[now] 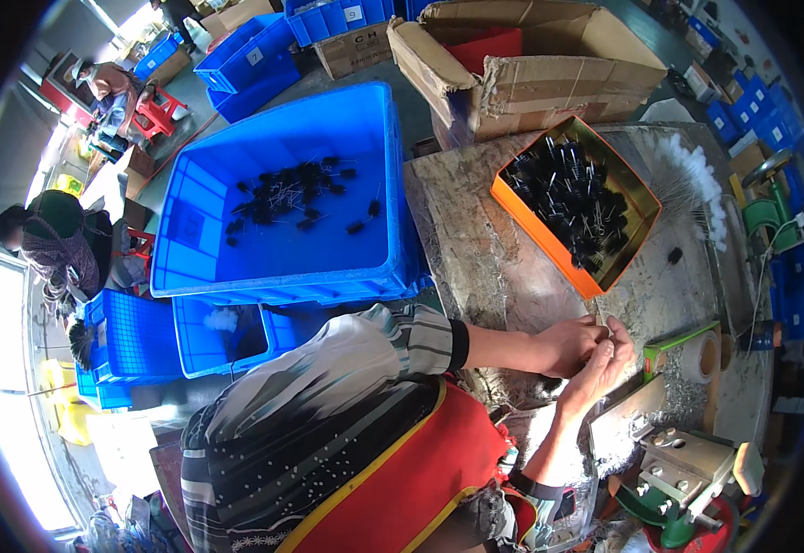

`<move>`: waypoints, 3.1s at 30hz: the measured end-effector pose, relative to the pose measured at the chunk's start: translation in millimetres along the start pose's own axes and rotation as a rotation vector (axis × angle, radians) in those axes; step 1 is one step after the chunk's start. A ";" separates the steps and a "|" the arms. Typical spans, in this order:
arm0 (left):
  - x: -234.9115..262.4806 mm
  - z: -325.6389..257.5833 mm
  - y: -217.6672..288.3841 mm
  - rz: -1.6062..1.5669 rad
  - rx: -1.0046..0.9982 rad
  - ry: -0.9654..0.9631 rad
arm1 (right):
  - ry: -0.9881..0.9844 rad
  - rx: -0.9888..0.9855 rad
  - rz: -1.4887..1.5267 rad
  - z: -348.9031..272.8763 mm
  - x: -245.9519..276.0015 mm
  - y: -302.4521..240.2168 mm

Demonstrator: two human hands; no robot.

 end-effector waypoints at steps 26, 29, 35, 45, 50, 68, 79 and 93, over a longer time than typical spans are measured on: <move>-44.9 8.4 -9.4 -1.239 0.696 0.352 | 0.127 -0.091 -0.572 -46.5 45.9 33.4; -43.4 5.1 -16.4 -1.235 0.693 0.382 | 0.102 -0.053 -0.535 -47.5 47.3 34.7; -24.0 12.4 -20.3 -1.278 0.693 0.470 | 0.214 -0.243 0.018 -95.1 119.6 53.0; -74.4 30.3 12.0 -1.460 0.899 -0.204 | 0.743 -0.780 -0.580 -206.7 311.6 70.5; -91.4 42.6 11.9 -1.404 0.954 -0.294 | 0.872 -0.449 -0.031 -171.2 337.0 99.8; -104.0 53.8 13.3 -1.238 0.928 -0.373 | 0.794 -0.508 0.090 -141.4 369.8 63.1; -107.2 50.3 1.3 -1.328 0.965 -0.335 | 0.591 -0.618 0.060 -129.9 386.2 63.8; -102.6 50.7 11.1 -1.306 0.900 -0.209 | 0.735 -0.417 -0.172 -146.7 360.5 76.1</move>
Point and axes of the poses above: each hand's wrist, its own z-axis towards the middle knuckle, its own x-axis out of the back of the hand, y = z × x, the point moved 7 cm from there along z, towards the middle knuckle, and after that the axes turned 12 degrees about -z, right-handed, at the moved point
